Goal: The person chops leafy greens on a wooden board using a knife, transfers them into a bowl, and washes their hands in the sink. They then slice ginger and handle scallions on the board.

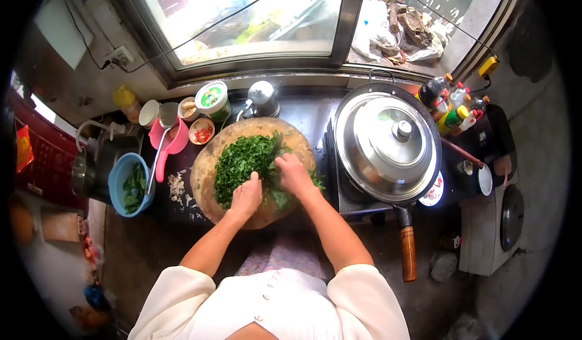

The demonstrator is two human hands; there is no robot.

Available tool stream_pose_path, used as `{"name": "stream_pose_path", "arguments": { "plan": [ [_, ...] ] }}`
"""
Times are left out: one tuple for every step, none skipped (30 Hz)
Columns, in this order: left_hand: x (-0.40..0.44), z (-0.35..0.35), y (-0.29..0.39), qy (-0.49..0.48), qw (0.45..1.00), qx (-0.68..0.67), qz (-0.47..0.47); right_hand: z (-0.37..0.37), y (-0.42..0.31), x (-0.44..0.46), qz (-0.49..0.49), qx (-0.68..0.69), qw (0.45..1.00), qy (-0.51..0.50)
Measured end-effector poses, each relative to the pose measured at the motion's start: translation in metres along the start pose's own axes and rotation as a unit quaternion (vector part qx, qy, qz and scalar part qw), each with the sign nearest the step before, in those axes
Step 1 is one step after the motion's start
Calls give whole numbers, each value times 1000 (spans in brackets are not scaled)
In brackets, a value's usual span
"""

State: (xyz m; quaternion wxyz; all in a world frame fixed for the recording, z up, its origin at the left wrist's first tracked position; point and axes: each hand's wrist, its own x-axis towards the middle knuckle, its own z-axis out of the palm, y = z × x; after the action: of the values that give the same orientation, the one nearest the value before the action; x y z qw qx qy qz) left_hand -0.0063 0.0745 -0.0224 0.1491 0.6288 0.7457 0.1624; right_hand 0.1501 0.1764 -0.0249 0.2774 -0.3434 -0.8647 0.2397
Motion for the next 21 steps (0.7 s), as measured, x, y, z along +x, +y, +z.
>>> {"name": "stream_pose_path", "arguments": {
  "plan": [
    [-5,-6,0,13,1000,-7,9,1,-1,-1,2,-3,1000,2],
    [-9,-11,3,18,1000,0,11,1,0,1,5,-6,1000,6],
    [-17,-18,9,20,1000,6,13,1,0,0,10,-9,1000,1],
    [-26,-24,15,22,1000,10,13,1,2,-1,13,-9,1000,2],
    [-33,-29,19,16,1000,22,15,1,3,-1,15,-10,1000,3],
    [-34,-36,21,-10,1000,23,13,1,3,-1,18,-10,1000,3],
    [-36,-43,23,-38,999,25,8,1,3,-1,16,-8,1000,3],
    [-36,-47,24,-65,998,25,4,0,4,-1,13,-7,1000,2],
    [-30,-52,26,-87,996,31,-7,-1,4,0,10,-6,1000,1],
    [-22,-44,25,-58,998,31,6,-2,4,3,11,-5,1000,6],
    [-14,-28,20,-32,999,32,17,-1,3,4,13,-3,1000,11],
    [-7,-12,14,-7,999,34,30,2,0,2,16,0,1000,16],
    [4,-2,12,-30,999,25,20,6,0,0,16,5,1000,21],
    [8,5,9,-28,999,22,12,6,3,0,12,7,1000,28],
    [8,6,7,-27,999,18,4,5,4,-2,9,8,999,33],
    [6,6,4,-25,1000,17,-5,5,4,-5,13,7,999,35],
    [4,4,-1,-13,1000,5,15,5,3,-6,14,7,999,38],
    [-1,0,2,-6,1000,10,15,5,2,-5,15,7,999,42],
    [-7,-4,5,2,1000,16,15,5,2,-4,16,3,999,42],
    [-15,-8,8,8,1000,21,14,4,2,-6,18,1,999,41],
    [-25,-21,17,-4,1000,24,11,4,3,-7,22,-2,999,39]
  ]
}}
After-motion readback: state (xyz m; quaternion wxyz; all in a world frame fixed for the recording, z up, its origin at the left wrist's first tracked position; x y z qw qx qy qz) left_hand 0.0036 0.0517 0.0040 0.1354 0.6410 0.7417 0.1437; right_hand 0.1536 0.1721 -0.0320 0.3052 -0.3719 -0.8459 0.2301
